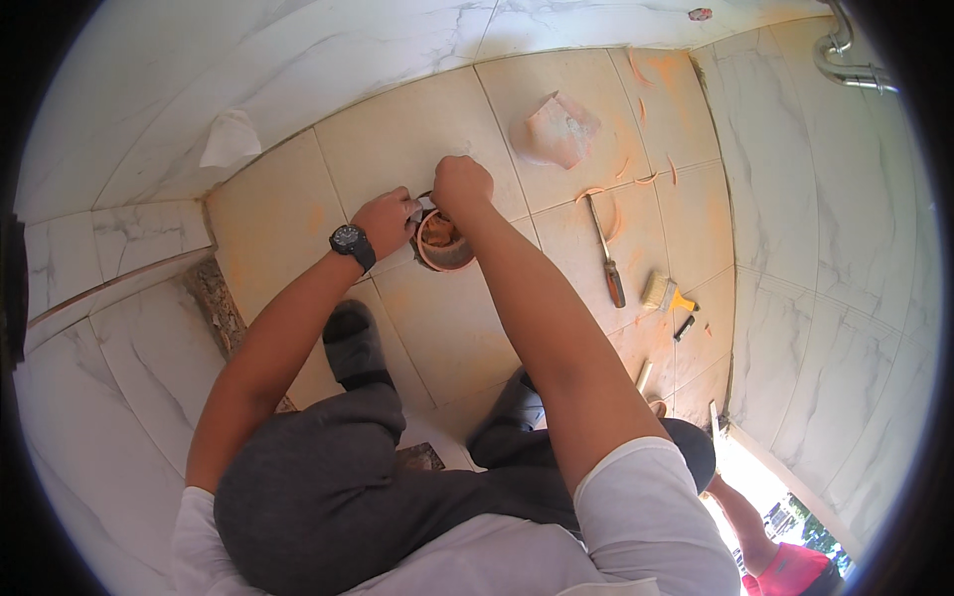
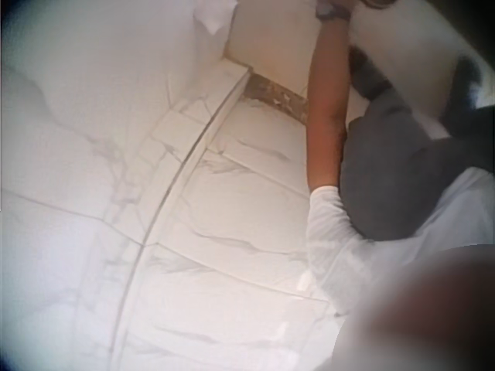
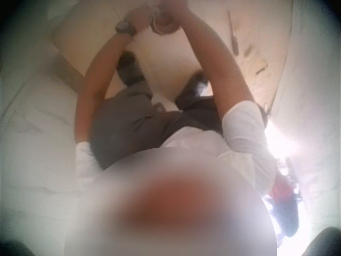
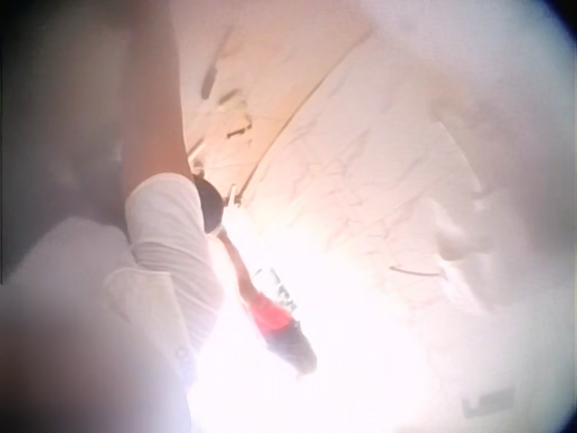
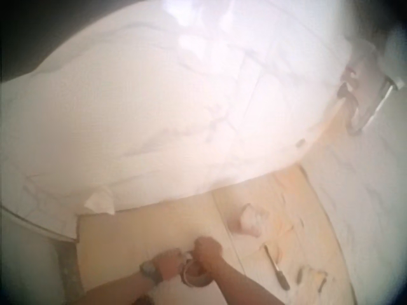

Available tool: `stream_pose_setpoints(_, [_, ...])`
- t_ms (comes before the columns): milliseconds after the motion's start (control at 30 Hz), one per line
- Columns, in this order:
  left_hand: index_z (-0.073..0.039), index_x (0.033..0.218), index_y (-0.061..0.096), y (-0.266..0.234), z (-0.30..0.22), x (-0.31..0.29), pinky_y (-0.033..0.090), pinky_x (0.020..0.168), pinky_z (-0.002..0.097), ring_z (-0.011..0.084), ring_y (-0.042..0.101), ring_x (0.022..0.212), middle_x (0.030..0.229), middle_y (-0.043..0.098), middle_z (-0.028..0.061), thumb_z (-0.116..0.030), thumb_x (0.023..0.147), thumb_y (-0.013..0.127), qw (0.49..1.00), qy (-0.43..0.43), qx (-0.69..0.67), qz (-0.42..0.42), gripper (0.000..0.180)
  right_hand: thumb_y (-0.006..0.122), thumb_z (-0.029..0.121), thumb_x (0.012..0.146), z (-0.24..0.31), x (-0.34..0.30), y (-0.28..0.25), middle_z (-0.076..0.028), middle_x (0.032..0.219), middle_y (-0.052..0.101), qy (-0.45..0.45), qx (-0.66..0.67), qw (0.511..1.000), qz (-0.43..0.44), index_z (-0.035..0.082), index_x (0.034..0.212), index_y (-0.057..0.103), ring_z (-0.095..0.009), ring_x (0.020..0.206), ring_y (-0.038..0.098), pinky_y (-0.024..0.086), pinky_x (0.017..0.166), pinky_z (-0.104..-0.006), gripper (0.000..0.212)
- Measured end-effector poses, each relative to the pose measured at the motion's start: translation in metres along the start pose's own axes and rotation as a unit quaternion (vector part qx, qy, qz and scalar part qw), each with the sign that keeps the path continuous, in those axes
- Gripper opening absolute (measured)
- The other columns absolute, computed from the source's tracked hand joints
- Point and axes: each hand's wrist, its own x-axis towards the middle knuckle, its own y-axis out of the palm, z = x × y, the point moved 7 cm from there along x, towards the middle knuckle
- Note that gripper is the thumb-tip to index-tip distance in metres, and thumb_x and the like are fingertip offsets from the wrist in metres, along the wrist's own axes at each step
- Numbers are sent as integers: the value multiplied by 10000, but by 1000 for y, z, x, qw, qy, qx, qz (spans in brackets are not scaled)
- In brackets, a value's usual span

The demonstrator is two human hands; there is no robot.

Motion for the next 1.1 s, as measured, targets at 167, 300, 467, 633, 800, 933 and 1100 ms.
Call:
stream_pose_setpoints(167, [-34, 1054, 671, 3, 4, 6, 540, 798, 420, 328, 635, 900, 993, 598, 132, -121, 807, 663, 999, 19, -19, 45, 262, 696, 126, 809, 3, -1, -4, -174, 1012, 728, 23, 3, 1000, 4, 55, 946, 745, -314, 960, 717, 587, 790, -384, 162])
stream_pose_setpoints(300, [-22, 1040, 664, 1, 5, 1, 542, 789, 416, 327, 631, 887, 996, 592, 130, -124, 802, 671, 999, 28, -34, -3, 259, 676, 130, 826, 2, -2, -6, -172, 1011, 730, 35, 8, 999, 3, 52, 943, 745, -305, 959, 720, 586, 790, -375, 157])
stream_pose_setpoints(467, [-29, 1033, 664, 1, 3, -4, 542, 787, 411, 326, 628, 882, 978, 585, 128, -118, 797, 673, 998, 54, -38, -25, 252, 683, 128, 824, 2, -3, -7, -169, 1010, 731, 34, 2, 999, 4, 60, 948, 747, -297, 963, 721, 587, 792, -367, 155])
stream_pose_setpoints(633, [-30, 1031, 670, 2, 4, -2, 541, 784, 412, 328, 628, 866, 954, 592, 123, -103, 783, 676, 998, 47, -35, -24, 259, 721, 143, 803, 3, -1, -9, -150, 1029, 732, 45, -1, 999, 12, 70, 966, 746, -286, 984, 716, 587, 799, -367, 181])
stream_pose_setpoints(800, [-20, 1010, 672, 2, 4, 0, 537, 771, 411, 329, 626, 830, 949, 597, 131, -83, 765, 685, 998, 36, -51, -31, 253, 765, 166, 771, 2, -1, -7, -145, 1043, 731, 53, 2, 998, 33, 76, 981, 746, -279, 992, 715, 587, 802, -365, 229])
stream_pose_setpoints(933, [-11, 1025, 661, 0, 7, -2, 532, 764, 414, 331, 624, 825, 958, 592, 142, -78, 756, 684, 992, 38, -115, -36, 279, 786, 174, 756, 1, 0, -7, -146, 1050, 730, 54, -6, 998, 23, 81, 982, 747, -278, 992, 715, 588, 808, -363, 248])
stream_pose_setpoints(1100, [1, 1040, 642, 3, 4, 0, 529, 764, 427, 334, 622, 853, 967, 571, 145, -91, 772, 654, 995, 79, -57, -17, 284, 855, 304, 711, 1, 2, -5, -157, 1040, 729, 59, -4, 998, 29, 66, 996, 745, -302, 994, 707, 580, 831, -390, 388])
